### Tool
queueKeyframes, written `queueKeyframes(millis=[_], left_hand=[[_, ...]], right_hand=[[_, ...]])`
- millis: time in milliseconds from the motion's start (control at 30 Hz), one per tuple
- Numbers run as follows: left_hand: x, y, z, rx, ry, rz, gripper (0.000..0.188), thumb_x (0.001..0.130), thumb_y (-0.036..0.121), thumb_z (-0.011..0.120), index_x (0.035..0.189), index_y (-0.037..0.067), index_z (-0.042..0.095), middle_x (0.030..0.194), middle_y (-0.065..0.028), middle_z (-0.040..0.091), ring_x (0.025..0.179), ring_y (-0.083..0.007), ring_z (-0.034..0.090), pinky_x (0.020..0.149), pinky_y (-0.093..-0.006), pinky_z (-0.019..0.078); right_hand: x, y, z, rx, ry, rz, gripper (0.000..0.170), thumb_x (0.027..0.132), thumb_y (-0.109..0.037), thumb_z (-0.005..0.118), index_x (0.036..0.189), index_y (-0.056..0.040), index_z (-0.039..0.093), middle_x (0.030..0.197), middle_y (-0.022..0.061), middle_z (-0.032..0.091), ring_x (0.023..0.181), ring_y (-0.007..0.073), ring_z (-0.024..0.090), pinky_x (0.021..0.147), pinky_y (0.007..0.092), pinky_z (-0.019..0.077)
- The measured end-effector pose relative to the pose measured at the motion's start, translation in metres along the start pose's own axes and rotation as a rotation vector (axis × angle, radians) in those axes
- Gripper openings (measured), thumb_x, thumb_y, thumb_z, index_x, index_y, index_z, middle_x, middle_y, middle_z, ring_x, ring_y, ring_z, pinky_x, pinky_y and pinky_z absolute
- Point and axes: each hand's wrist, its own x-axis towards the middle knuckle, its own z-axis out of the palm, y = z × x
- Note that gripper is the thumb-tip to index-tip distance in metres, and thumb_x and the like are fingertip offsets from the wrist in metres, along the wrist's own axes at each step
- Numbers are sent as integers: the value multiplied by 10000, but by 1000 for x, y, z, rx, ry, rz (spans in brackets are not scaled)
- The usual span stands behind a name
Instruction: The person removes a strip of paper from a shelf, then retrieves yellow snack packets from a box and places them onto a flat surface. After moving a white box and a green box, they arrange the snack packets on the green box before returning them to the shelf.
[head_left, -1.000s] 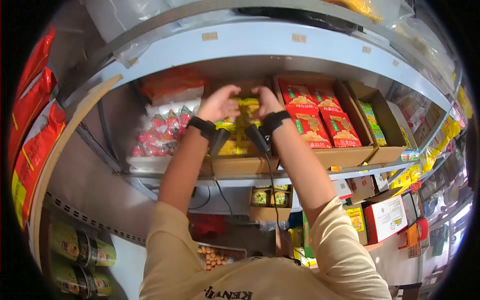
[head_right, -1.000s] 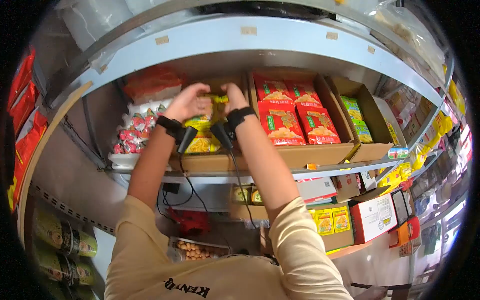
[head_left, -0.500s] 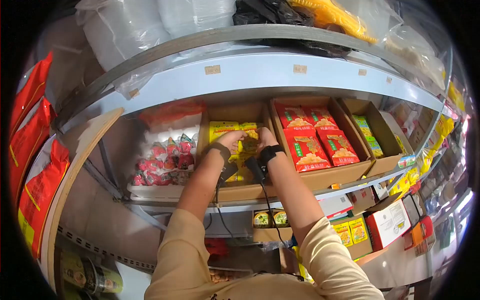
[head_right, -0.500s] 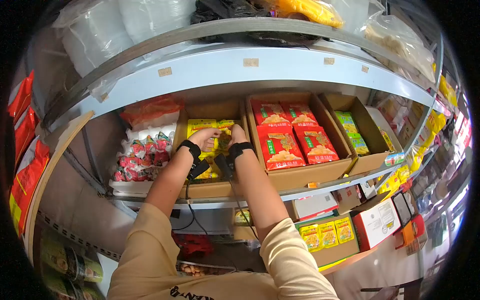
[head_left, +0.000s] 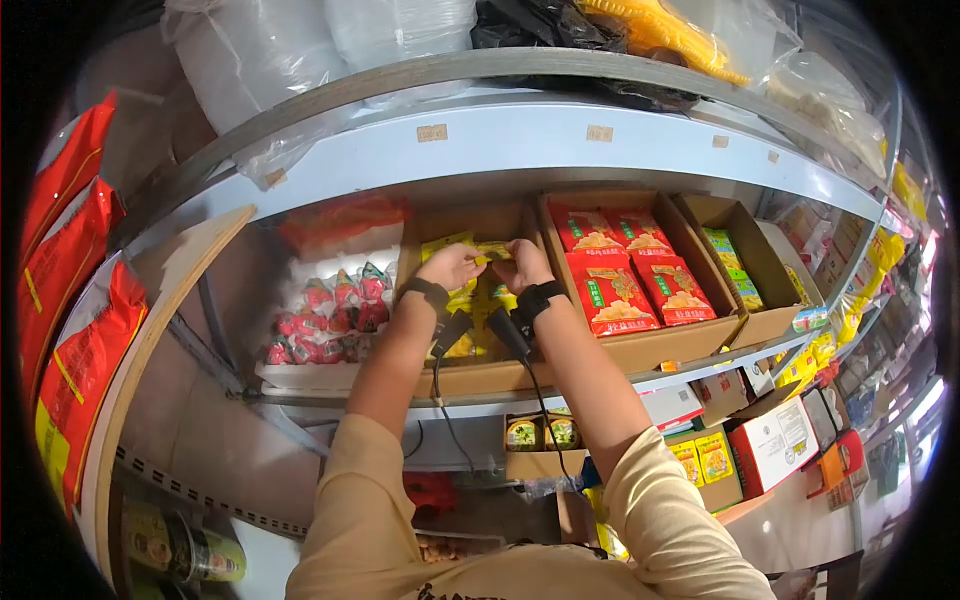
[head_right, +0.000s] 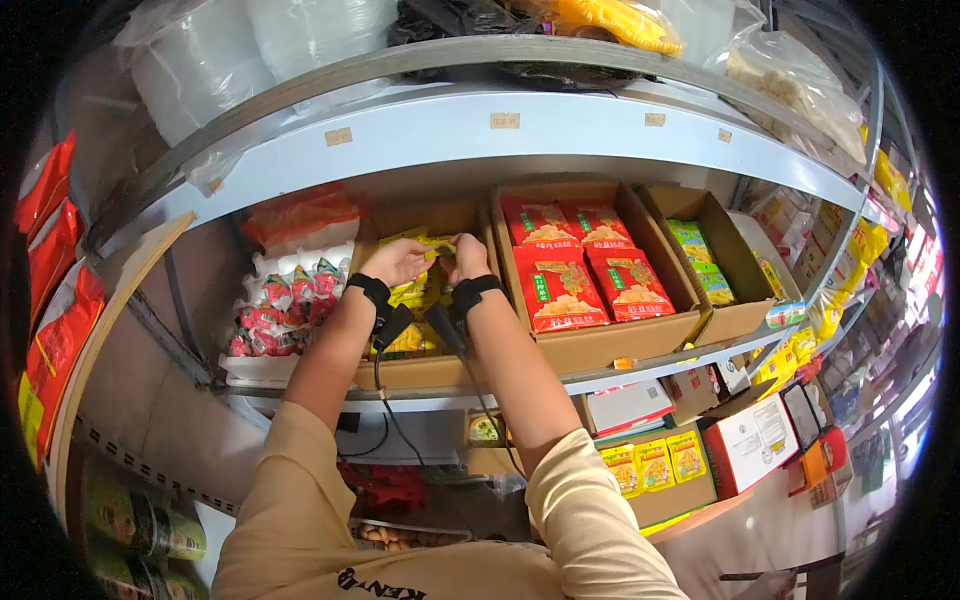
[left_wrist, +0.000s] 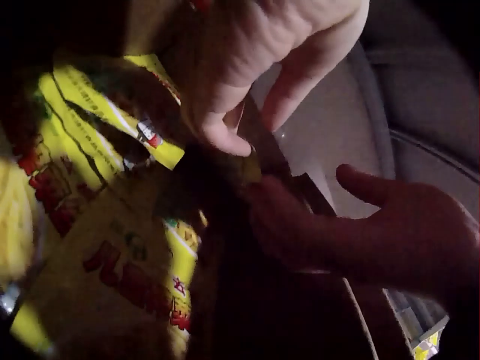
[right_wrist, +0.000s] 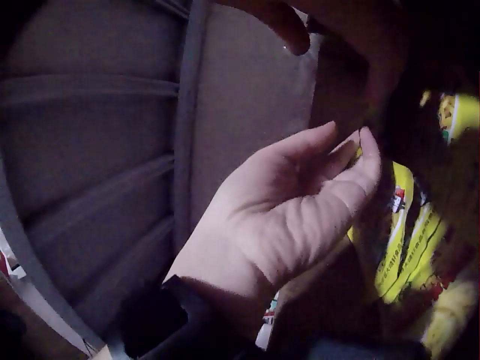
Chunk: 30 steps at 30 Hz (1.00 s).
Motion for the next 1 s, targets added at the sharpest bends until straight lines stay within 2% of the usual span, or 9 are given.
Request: queueKeyframes(millis=[67, 267, 333, 533, 567, 700, 800, 900, 1000], left_hand=[[-17, 8, 9, 5, -45, 36, 196, 809, 16, 530, 999, -21, 501, 998, -121, 548, 932, -205, 538, 833, -327, 450], [-74, 31, 38, 33, -108, 124, 168, 819, 86, 522, 979, 34, 517, 1044, -71, 537, 1005, -194, 490, 880, -366, 391], [-98, 34, 46, -115, -233, 214, 199, 837, 83, 508, 1026, 22, 488, 1090, -88, 516, 1080, -222, 460, 932, -391, 386], [-182, 7, 100, -243, -383, 250, 303, 885, 135, 493, 1159, 22, 431, 1167, -116, 497, 1128, -243, 457, 985, -380, 365], [-199, -3, 113, -228, -502, 192, 384, 898, 157, 483, 1232, -5, 385, 1236, -122, 473, 1160, -227, 450, 991, -370, 359], [-237, -59, 144, 12, -406, 233, 393, 887, 86, 493, 1254, 9, 376, 1230, -108, 489, 1120, -222, 497, 910, -389, 441], [-250, -110, 159, 233, -410, 203, 402, 866, 98, 546, 1231, 11, 403, 1152, -85, 540, 989, -179, 576, 737, -316, 527], [-253, -158, 176, 400, -565, 37, 386, 865, 130, 559, 1217, 30, 438, 1128, -61, 549, 971, -141, 564, 756, -295, 501], [-235, -212, 186, 582, -696, -68, 380, 900, 260, 511, 1198, 29, 459, 1093, -71, 565, 913, -144, 586, 691, -282, 526]], right_hand=[[-36, -14, 18, 29, 89, 12, 200, 809, -115, 402, 971, -33, 488, 945, 138, 533, 772, 262, 529, 667, 349, 470], [-69, -40, 23, -80, -110, -178, 182, 823, -125, 441, 978, -36, 475, 984, 115, 504, 896, 241, 490, 773, 372, 424], [-93, -54, 26, -7, -200, -217, 125, 832, -142, 467, 912, -72, 533, 954, 32, 545, 905, 177, 508, 790, 322, 368], [-240, -92, 0, -85, -539, -277, 357, 858, -138, 471, 1187, -5, 511, 1170, 58, 542, 1016, 143, 499, 883, 288, 377], [-259, -92, -13, -109, -537, -281, 364, 858, -135, 471, 1192, 7, 506, 1196, 69, 527, 1052, 150, 489, 899, 295, 375], [-318, -92, -85, -222, -458, -280, 417, 860, -134, 458, 1232, 53, 452, 1260, 113, 481, 1148, 173, 451, 948, 317, 358], [-359, -90, -133, -316, -302, -355, 585, 821, -36, 488, 1362, -1, 266, 1270, 120, 454, 1065, 157, 501, 912, 292, 378], [-393, -82, -182, -455, -74, -384, 703, 782, 76, 458, 1404, -41, 152, 1252, 98, 469, 981, 132, 542, 871, 260, 391], [-417, -78, -261, -714, -1, -207, 370, 810, 28, 486, 1179, 14, 482, 999, 64, 595, 860, 121, 562, 761, 244, 435]])
